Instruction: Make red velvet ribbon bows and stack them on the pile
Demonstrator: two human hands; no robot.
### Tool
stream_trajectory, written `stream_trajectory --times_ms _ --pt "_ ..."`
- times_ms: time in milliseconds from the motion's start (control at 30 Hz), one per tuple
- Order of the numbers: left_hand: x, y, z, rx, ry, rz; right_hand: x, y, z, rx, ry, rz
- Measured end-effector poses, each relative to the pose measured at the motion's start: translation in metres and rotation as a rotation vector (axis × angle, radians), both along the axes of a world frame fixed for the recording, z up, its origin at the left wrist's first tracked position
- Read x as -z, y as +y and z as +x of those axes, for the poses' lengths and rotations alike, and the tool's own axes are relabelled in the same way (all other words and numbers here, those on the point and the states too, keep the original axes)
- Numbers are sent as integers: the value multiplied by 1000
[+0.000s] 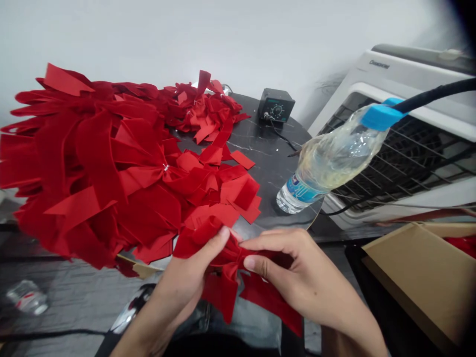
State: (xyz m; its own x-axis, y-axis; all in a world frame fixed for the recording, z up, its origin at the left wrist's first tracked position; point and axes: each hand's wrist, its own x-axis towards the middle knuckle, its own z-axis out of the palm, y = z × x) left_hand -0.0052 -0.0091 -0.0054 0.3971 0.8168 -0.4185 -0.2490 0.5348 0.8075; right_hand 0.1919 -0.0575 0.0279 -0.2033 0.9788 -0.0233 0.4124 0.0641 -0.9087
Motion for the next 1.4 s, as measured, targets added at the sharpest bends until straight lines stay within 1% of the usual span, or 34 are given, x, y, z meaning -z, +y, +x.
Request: stream_trajectory --times_ms 67,100,200,267,333,400,467,533,600,700,767,833,900,1033,1100,1167,1267,1333,1400 --pt "2 -2 1 -58 20 0 0 0 0 24 11 -1" --pt "3 -4 0 -59 37 21 1 -1 1 50 15 -14" --pt "2 -9 -7 -9 90 64 4 -2 1 124 51 -77" --pt "-2 -10 -10 6 104 48 5 -1 0 154 101 -68" --pt "-4 -9 -11 -27 94 55 7 0 -2 182 111 61" --pt "-4 -8 -10 -63 67 71 10 2 -5 204 56 263" --pt "0 -7 -9 -91 29 106 13 4 -7 203 -6 430" --pt "4 -6 -8 -120 11 177 17 5 -8 179 -45 530" --pt "7 -6 -7 -142 6 241 20 5 -9 149 -69 572" --pt "9 -9 -4 -168 24 271 24 5 -12 107 -132 560" --pt "11 -11 -1 -218 61 284 26 5 -14 91 -171 544" --pt "13 -14 2 -255 102 302 26 5 -17 106 -180 532" --pt "15 -16 3 -259 120 309 27 6 -20 142 -159 517" --pt "12 -16 0 -213 157 331 27 6 -24 216 -81 485" --pt "8 -13 -2 -182 164 360 27 6 -25 260 9 429" --pt "3 -9 -5 -157 136 353 27 5 -26 310 123 360" --pt "1 -5 -7 -82 95 259 26 5 -26 364 256 297" --pt "2 -3 -8 -27 85 165 25 5 -25 377 289 288" --pt "4 -1 -9 -4 87 115 24 4 -24 380 288 282"
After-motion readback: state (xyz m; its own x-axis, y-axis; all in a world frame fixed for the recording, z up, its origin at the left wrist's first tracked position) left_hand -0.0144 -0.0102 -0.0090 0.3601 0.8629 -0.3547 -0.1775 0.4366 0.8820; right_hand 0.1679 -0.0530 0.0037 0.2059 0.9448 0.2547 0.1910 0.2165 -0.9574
